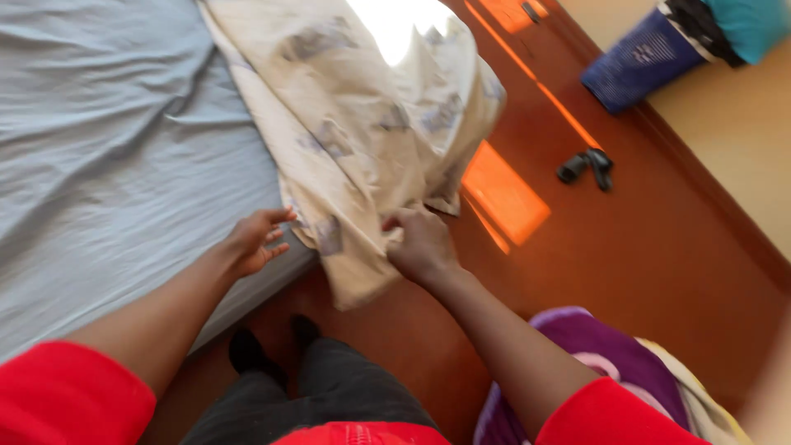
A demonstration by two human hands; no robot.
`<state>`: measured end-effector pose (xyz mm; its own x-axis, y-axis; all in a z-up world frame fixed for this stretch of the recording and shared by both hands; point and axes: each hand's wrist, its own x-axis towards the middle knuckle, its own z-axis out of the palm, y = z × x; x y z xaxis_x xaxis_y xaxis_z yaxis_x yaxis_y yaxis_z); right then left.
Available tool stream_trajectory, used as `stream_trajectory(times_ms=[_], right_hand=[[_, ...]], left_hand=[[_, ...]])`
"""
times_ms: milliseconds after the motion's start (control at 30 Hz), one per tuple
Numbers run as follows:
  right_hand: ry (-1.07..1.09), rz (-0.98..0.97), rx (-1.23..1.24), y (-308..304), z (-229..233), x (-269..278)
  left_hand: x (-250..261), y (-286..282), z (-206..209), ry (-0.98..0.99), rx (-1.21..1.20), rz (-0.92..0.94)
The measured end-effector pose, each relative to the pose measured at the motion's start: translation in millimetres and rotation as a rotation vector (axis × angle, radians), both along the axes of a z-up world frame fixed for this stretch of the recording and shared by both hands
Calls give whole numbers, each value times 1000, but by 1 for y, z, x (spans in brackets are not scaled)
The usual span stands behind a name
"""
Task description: Making a bed by spreading a sheet and putting pillowcases on pillows.
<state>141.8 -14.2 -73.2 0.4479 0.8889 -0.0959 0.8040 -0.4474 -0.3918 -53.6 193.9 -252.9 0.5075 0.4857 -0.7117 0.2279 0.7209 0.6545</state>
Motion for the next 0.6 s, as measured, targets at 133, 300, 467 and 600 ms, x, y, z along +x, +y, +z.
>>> stream_trajectory(times_ms=[133,300,467,600], right_hand=[[95,-34,37,17,3,-16],[349,-59,106,63,-22,-35],[424,85,30,137,-17,-105],[618,403,-33,179,-8,-181]], left_hand=[[36,1,-26,-88,-94,19],[4,-21,-28,-176,51,303],[-106,-52,67,-83,273,381],[-191,-76,103,33,391,304]])
